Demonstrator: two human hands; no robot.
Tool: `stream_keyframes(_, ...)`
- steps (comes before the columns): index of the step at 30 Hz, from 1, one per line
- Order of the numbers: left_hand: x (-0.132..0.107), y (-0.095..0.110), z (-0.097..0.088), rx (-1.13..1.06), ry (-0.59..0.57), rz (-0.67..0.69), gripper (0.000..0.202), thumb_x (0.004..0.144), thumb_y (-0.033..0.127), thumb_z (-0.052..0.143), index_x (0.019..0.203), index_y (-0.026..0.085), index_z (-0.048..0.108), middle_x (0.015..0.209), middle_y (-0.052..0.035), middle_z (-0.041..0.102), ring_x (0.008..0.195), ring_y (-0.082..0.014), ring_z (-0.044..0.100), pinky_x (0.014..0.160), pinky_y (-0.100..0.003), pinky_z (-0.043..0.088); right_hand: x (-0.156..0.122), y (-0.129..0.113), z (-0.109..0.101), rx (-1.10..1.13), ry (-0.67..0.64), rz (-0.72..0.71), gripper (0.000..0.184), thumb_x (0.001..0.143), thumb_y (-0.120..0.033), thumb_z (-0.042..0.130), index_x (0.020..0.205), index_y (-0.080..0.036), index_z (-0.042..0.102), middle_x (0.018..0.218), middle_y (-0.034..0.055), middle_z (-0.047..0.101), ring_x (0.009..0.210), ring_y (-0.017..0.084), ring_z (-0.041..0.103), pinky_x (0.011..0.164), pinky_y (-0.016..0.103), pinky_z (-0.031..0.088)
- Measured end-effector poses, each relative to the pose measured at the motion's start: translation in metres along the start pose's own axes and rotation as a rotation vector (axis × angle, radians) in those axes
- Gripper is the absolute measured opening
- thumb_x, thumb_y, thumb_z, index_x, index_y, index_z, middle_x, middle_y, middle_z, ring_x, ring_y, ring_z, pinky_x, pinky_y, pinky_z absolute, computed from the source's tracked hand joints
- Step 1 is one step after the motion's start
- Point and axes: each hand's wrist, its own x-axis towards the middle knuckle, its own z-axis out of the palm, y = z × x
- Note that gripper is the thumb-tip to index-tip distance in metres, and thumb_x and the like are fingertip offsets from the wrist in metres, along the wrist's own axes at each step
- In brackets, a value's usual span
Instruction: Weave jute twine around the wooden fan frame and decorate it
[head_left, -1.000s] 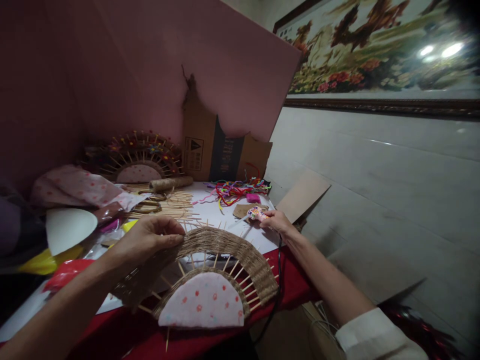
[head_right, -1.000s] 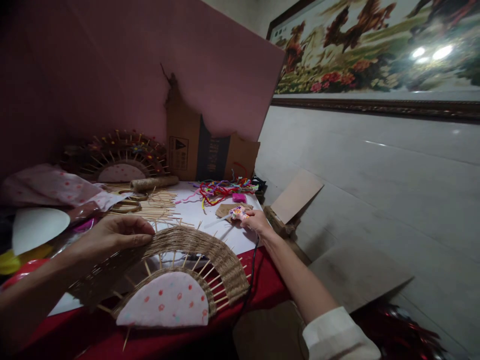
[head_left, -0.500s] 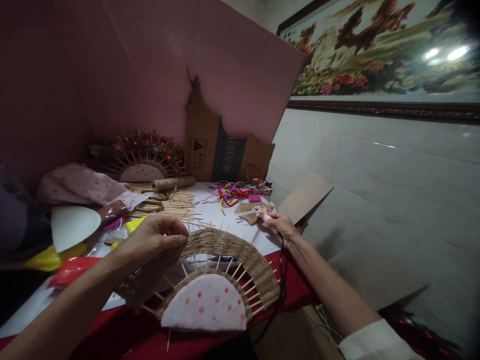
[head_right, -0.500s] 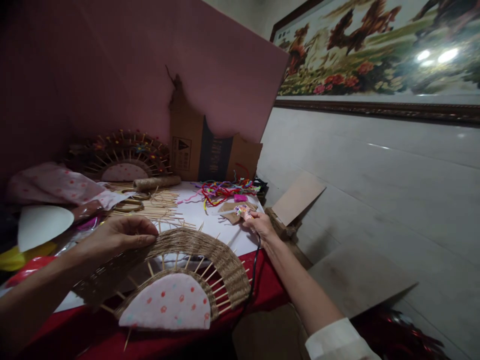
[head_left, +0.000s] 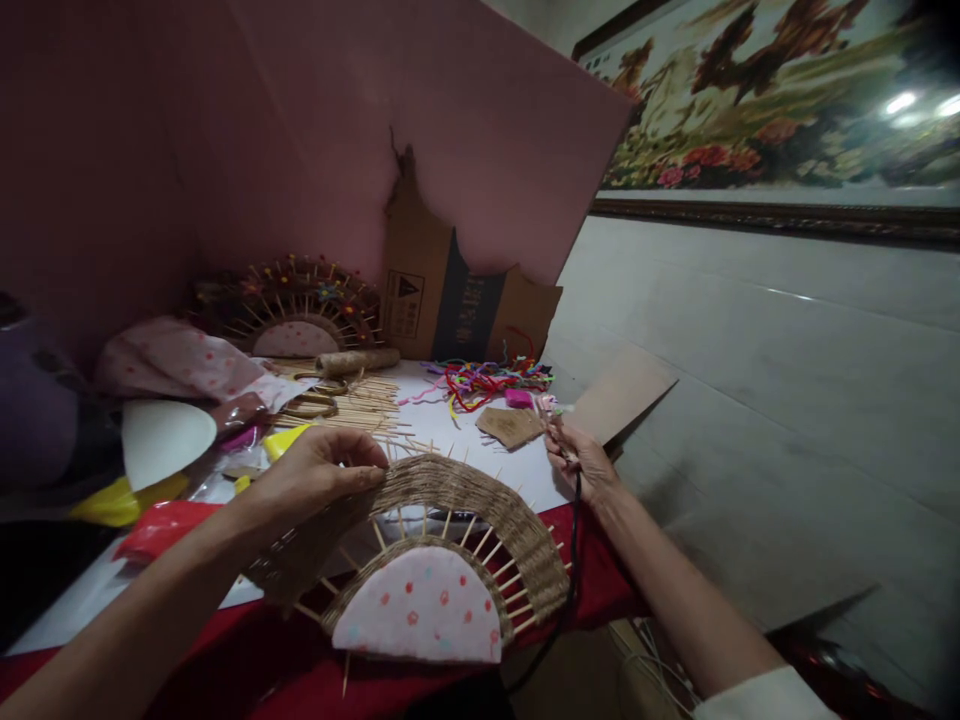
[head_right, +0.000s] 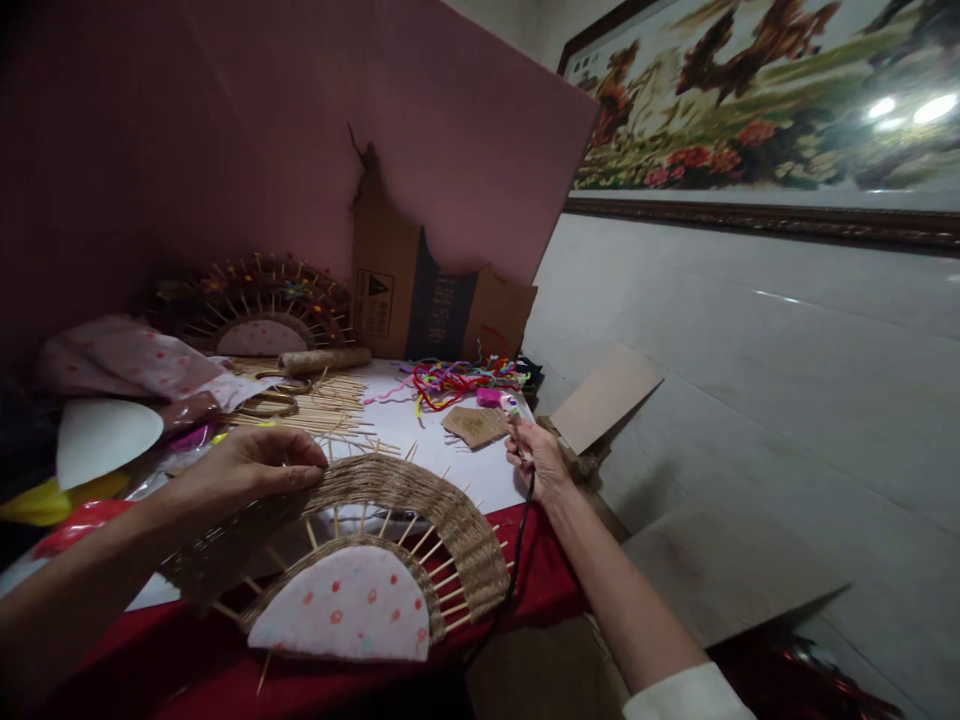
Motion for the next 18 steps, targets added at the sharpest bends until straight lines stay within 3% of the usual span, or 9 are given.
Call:
stream_keyframes(4, -0.002, 0.003, 0.001, -0.03, 0.003, 0.016, 0.016, 0.059, 0.029, 0.069, 0.068, 0.016, 0.064, 0.059, 0.0023, 0.058, 0.056, -0.011, 0.051, 0.052, -0.022, 0.039, -0.009, -0.009, 0.005, 0.107, -0.047, -0.009, 0.027, 0.062, -0.031, 0.069, 0.077, -0.018, 0.051, 0.061, -0.0042, 0.047, 0.041, 0.003, 0.031, 0.029, 0.011, 0.022)
stream_keyframes(8, -0.006, 0.008, 0.002, -0.053, -0.021, 0.009, 0.017, 0.057, 0.024, 0.07, 0.071, 0.016, 0.064, 0.061, 0.0018, 0.059, 0.058, -0.0114, 0.051, 0.052, -0.022, 0.039, -0.023, -0.025, 0.02, 0.143, -0.102, -0.043, 0.024, 0.072, -0.041, 0.058, 0.079, -0.018, 0.054, 0.067, 0.0011, 0.055, 0.045, 0.007, 0.039, 0.032, 0.015, 0.029)
stream_keyframes(11, -0.008, 0.01, 0.001, -0.049, -0.034, 0.008, 0.02, 0.056, 0.023, 0.07, 0.073, 0.017, 0.064, 0.064, 0.0013, 0.06, 0.06, -0.0126, 0.053, 0.055, -0.024, 0.04, -0.035, -0.041, 0.035, 0.099, -0.155, -0.072, 0.025, 0.074, -0.042, 0.056, 0.083, -0.019, 0.055, 0.071, 0.0024, 0.058, 0.046, 0.008, 0.039, 0.032, 0.016, 0.028)
stream_keyframes(18, -0.009, 0.01, 0.002, -0.057, -0.031, -0.035, 0.02, 0.054, 0.023, 0.07, 0.071, 0.017, 0.063, 0.063, 0.0018, 0.06, 0.058, -0.0127, 0.053, 0.055, -0.025, 0.042, -0.058, -0.07, 0.067, -0.275, -0.405, 0.042, 0.034, 0.078, -0.048, 0.055, 0.079, -0.015, 0.059, 0.049, -0.0028, 0.046, 0.035, 0.005, 0.032, 0.03, 0.018, 0.023)
